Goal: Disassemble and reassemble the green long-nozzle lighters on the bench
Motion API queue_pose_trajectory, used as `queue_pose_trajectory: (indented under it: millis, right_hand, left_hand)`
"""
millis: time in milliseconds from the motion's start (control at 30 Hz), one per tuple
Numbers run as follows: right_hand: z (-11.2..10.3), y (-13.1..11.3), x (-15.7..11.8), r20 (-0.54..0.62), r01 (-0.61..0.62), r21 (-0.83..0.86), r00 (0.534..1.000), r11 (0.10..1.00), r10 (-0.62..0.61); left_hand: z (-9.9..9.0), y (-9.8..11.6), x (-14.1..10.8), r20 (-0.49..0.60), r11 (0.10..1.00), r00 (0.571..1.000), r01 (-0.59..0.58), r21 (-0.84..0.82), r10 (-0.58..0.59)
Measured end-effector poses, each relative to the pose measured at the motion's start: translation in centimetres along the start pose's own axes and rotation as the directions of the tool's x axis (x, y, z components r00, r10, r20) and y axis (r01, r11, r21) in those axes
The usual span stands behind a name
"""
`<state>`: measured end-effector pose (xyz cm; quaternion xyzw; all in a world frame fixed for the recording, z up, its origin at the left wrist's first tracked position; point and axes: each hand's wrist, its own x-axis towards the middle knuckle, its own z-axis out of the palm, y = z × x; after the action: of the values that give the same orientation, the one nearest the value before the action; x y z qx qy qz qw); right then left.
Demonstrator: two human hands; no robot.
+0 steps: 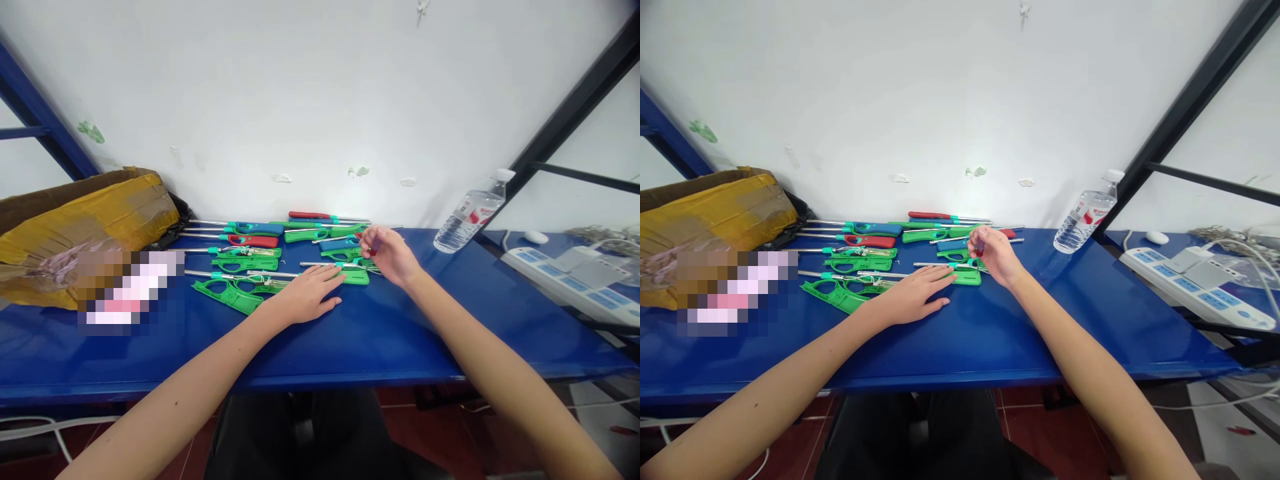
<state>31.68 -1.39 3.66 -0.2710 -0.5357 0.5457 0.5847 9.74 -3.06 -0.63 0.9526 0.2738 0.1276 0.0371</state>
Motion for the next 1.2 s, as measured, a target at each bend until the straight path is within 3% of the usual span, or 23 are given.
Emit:
queue_pose_trajectory:
  millis: [200, 367, 767, 1200]
  right_hand:
    - [0.0, 0.2, 0.2, 0.015, -0.091, 0.066, 0.996, 0.994, 0.091]
    - [-0.4, 0.0, 0.3, -0.020, -0.069, 0.121, 0.997, 0.990, 0.072]
    - [-0.9, 0.2, 1.0, -0.168, -0.013, 0.034, 0.986, 0.999, 0.019]
    - [-0.3, 0.0, 0.9, -0.143, -0.063, 0.144, 0.986, 0.988, 0.084]
  left_hand:
    - [0.0, 0.0, 0.0, 0.002, 1.000, 1.000, -0.004, 0.020, 0.004]
    - [0.0, 0.0, 0.0, 0.014, 1.000, 1.000, 0.006, 0.018, -0.007]
    - [0.2, -0.2, 0.0, 0.003, 1.000, 1.000, 0.004, -0.024, -0.004]
    - [-0.2, -0.1, 0.0, -0.003, 0.999, 1.000, 0.007, -0.035, -0.008]
